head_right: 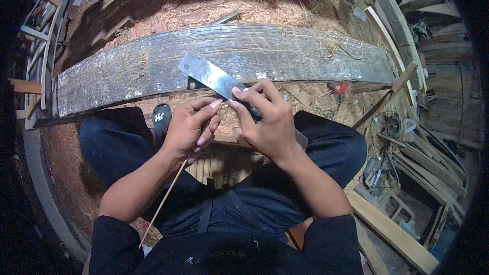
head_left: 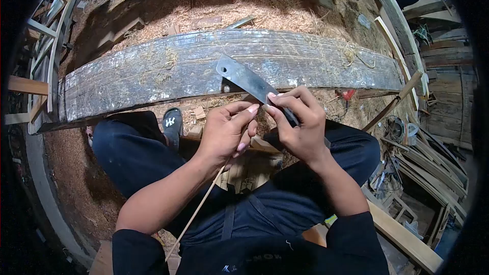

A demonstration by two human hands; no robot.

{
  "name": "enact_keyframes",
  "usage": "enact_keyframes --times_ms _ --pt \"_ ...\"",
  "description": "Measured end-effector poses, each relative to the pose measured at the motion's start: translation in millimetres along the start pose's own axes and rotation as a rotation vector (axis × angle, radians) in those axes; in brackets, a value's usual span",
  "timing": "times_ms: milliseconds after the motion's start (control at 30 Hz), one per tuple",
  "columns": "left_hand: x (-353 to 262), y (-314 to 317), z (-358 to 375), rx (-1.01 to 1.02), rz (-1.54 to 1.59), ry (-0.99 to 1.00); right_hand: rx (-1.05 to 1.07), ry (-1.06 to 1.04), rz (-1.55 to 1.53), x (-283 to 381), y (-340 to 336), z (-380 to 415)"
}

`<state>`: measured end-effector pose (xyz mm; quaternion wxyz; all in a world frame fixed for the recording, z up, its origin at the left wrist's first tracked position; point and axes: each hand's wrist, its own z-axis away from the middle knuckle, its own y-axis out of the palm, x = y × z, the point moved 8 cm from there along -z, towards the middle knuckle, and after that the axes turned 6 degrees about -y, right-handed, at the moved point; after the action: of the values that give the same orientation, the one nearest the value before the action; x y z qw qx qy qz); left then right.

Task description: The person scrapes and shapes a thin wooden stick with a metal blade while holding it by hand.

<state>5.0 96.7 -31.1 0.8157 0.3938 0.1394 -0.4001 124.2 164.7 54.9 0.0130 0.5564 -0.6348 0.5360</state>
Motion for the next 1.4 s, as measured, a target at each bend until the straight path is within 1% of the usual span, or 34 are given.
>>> enact_keyframes --times_ms 33,100,133,167,200,233,267,300,333,367,433,467,500,567,600,633,700,767,833,900,967,1033,1100,1133,1167,1233,1267,1300,1333,1367,1400 --pt "-3 0 2 0.006 -0.001 0.002 0.008 0.007 0.006 -1 -1 0" --pt "3 -7 7 -0.027 -0.201 -0.165 0.048 -0.020 -0.115 14 6 5" --pt "6 -5 5 -0.032 -0.198 -0.166 0.025 -0.028 -0.131 11 7 4" --pt "3 0 1 -0.030 -0.116 -0.077 0.046 -0.036 -0.040 9 2 0" --pt "-2 2 0 -0.025 -0.036 0.015 0.019 -0.002 -0.047 0 1 -1" --pt "-2 1 1 -0.023 -0.039 0.016 -0.009 0.026 -0.048 -5 0 -2" --pt "-1 1 1 -0.011 -0.034 -0.003 0.008 0.022 -0.004 0 -2 -2" --pt "-1 0 1 -0.001 -0.028 -0.020 0.051 -0.043 0.023 11 -3 -4" --pt "-3 -1 5 -0.011 -0.136 -0.052 0.038 -0.044 -0.050 13 0 0" --pt "-3 -1 5 -0.016 -0.134 -0.050 0.027 -0.043 -0.128 13 4 3" --pt "-2 3 3 -0.036 -0.084 -0.037 0.010 -0.012 -0.005 3 -1 -1" --pt "-6 4 1 -0.079 -0.050 -0.015 0.024 0.003 -0.002 3 0 -1" --pt "-8 4 3 -0.073 -0.052 -0.014 0.038 0.016 0.005 1 -1 -1" --pt "-3 -2 8 -0.089 -0.204 -0.103 0.034 -0.032 -0.122 12 5 4" --pt "-5 0 5 -0.090 -0.147 -0.030 0.019 -0.054 -0.112 10 4 3" --pt "-4 -2 4 -0.094 -0.149 -0.036 0.044 -0.043 -0.025 8 0 -1" --pt "-3 0 1 -0.046 -0.167 -0.069 0.046 -0.011 -0.024 7 1 -2" --pt "-3 0 1 -0.049 -0.188 -0.077 0.023 -0.049 -0.115 9 5 2" --pt "0 -2 -2 -0.030 -0.152 -0.073 0.012 -0.033 -0.103 6 4 3" --pt "-1 -3 3 -0.035 -0.159 -0.102 0.019 0.003 0.028 -1 0 -1" --pt "0 -3 5 -0.039 -0.167 -0.154 0.014 -0.044 -0.120 10 6 3" --pt "4 -4 2 -0.033 -0.181 -0.160 0.023 -0.039 -0.029 5 3 2" --pt "-3 1 -4 -0.080 -0.021 -0.047 -0.012 0.020 -0.014 -2 0 -2" --pt "-2 2 -3 -0.057 -0.016 -0.051 0.044 -0.010 0.055 7 -2 -4" --pt "-4 -1 -1 -0.052 -0.015 -0.049 0.078 -0.050 0.052 14 -2 -3" --pt "4 -8 2 -0.060 -0.185 -0.189 0.038 -0.023 -0.066 6 5 3" --pt "2 -3 -4 -0.026 -0.051 -0.065 0.025 0.002 -0.024 1 3 1" --pt "2 -4 -2 -0.029 -0.057 -0.069 0.009 0.029 0.023 -2 -2 -2" --pt "0 -2 -2 -0.025 -0.031 -0.059 0.051 0.033 0.106 6 -3 -4" --pt "-1 1 -2 -0.019 -0.001 -0.049 0.048 0.033 0.112 7 -2 -1" --pt "-1 3 -4 -0.014 -0.003 -0.048 0.051 0.016 0.053 7 1 2"
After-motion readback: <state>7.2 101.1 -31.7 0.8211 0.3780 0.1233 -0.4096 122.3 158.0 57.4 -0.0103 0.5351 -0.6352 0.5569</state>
